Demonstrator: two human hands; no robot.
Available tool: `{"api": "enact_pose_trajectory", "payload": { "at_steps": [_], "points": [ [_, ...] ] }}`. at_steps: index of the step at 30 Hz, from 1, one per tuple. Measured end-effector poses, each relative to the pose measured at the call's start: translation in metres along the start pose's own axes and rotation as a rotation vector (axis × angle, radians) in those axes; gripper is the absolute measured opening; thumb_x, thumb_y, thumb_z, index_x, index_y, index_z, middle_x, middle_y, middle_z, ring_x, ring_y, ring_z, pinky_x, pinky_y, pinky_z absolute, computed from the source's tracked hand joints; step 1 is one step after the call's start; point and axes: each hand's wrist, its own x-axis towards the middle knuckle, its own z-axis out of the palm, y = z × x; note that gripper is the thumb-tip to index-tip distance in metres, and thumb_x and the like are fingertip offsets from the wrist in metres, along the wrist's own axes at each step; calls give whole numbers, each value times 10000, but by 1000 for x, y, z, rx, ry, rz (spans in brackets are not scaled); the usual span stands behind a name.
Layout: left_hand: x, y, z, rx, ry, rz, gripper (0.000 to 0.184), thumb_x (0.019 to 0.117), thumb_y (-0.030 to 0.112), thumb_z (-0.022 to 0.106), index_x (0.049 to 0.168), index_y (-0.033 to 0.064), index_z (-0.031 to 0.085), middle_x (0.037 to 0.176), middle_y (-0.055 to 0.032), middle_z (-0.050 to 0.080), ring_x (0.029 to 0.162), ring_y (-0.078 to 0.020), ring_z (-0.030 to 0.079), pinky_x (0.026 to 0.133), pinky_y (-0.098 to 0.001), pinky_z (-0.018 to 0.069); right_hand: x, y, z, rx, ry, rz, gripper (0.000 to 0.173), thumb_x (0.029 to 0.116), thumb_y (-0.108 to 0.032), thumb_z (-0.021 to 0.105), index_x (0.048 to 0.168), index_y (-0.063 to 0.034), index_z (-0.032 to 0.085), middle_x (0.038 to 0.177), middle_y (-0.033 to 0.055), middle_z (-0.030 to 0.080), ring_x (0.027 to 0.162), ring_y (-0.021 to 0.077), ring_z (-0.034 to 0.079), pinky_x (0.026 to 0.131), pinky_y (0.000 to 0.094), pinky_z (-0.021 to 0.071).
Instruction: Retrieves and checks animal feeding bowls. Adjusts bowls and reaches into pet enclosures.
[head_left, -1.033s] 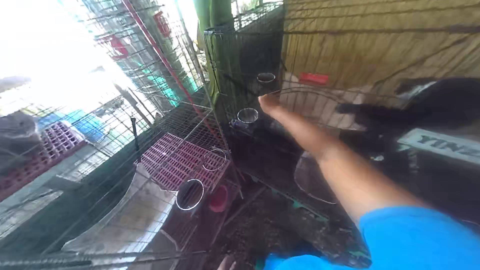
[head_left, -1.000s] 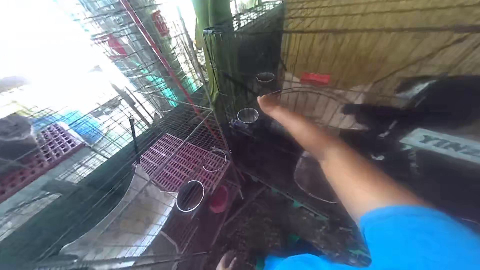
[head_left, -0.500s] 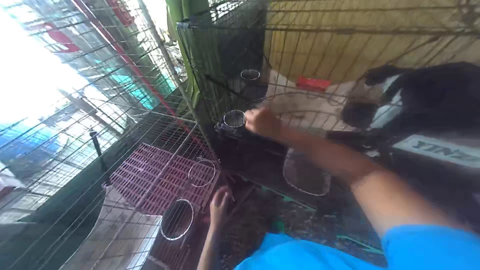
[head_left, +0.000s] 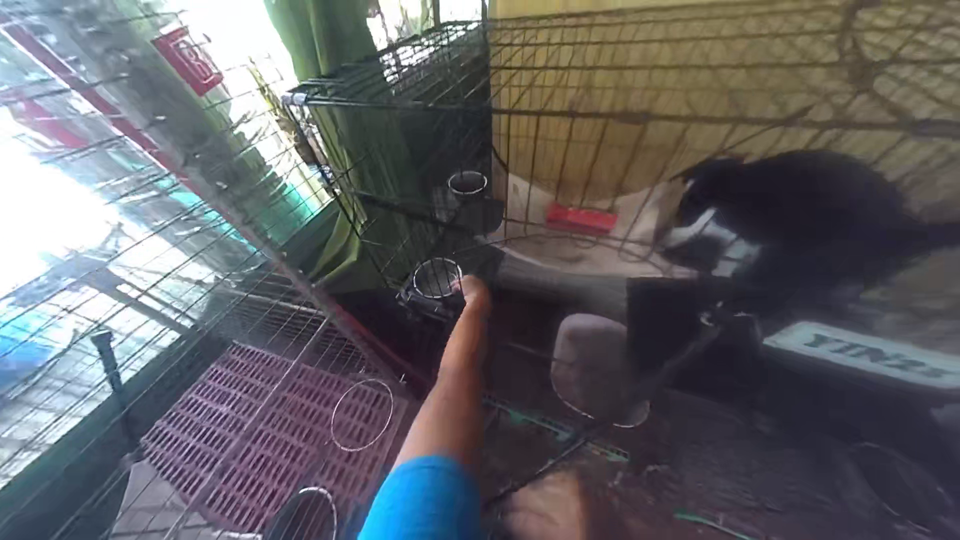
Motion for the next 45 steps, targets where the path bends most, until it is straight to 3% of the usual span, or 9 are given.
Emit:
{"api": "enact_pose_trajectory", "payload": {
  "at_steps": [4, 7, 14, 19, 22, 30, 33, 37, 45],
  "points": [
    [21, -3, -14, -102, -14, -166, 377, 981, 194, 614, 1259, -58, 644, 1376, -250, 601, 1337, -383, 538, 1121, -548, 409, -2, 12, 0, 98, 10, 4, 134, 941, -60, 635, 841, -12, 711, 761, 116, 711, 660, 208, 701, 622, 311, 581],
    [30, -3, -13, -93, -44, -229, 402, 998, 183, 584, 1316, -63, 600, 1415, -263, 562, 1354, -377, 524, 1107, -521, 431, -3, 17, 1, 122, 14, -19, 114, 915, -66, 667, 814, -28, 700, 720, 100, 681, 620, 195, 669, 593, 294, 563],
    [23, -2, -25, -193, 65, -193, 419, 980, 158, 615, 1332, -67, 577, 1371, -295, 578, 1304, -434, 551, 1038, -598, 468, -6, 28, 5, 180, -1, -62, 103, 910, -60, 653, 815, -38, 686, 723, 90, 689, 645, 183, 680, 608, 285, 564],
    [35, 3, -17, 97, 42, -186, 326, 999, 138, 572, 1202, -109, 633, 1336, -297, 592, 1280, -439, 563, 979, -610, 492, -7, 31, 6, 168, 13, -56, 95, 883, -79, 670, 801, -36, 692, 737, 93, 703, 658, 180, 695, 613, 287, 573],
    [32, 3, -16, 113, 53, -182, 308, 1012, 123, 541, 1172, -120, 641, 1324, -307, 593, 1276, -452, 562, 954, -634, 494, -8, 29, 6, 173, -2, -49, 98, 877, -100, 684, 791, -53, 684, 726, 87, 691, 641, 177, 686, 580, 291, 567],
    [31, 6, -22, 19, 149, -178, 364, 1024, 80, 509, 1308, -145, 550, 1404, -330, 525, 1324, -466, 516, 991, -571, 504, -5, 22, 4, 207, -45, -16, 96, 869, -94, 691, 792, -38, 699, 730, 103, 710, 657, 205, 707, 593, 325, 575],
    [25, 7, -22, 87, 172, -110, 326, 1022, 76, 509, 1261, -128, 596, 1364, -316, 567, 1300, -458, 537, 1026, -566, 472, -5, 19, 6, 205, -34, 3, 115, 862, -101, 698, 766, -39, 690, 687, 100, 690, 619, 202, 691, 561, 328, 563],
    [-1, 17, -36, -81, 174, 1, 326, 1014, 89, 555, 1266, -110, 611, 1385, -341, 541, 1313, -490, 519, 1023, -608, 480, -4, 17, 11, 202, -6, 18, 119, 820, -119, 736, 739, -49, 685, 660, 91, 677, 607, 202, 682, 549, 338, 561],
    [-32, 4, -27, 36, 118, 410, 352, 964, 4, 594, 1313, -48, 592, 1394, -329, 515, 1304, -525, 493, 941, -653, 511, -9, 15, 19, 148, -15, -16, 148, 917, -130, 629, 801, -71, 698, 693, 50, 680, 633, 156, 681, 581, 291, 564]
  ]
}}
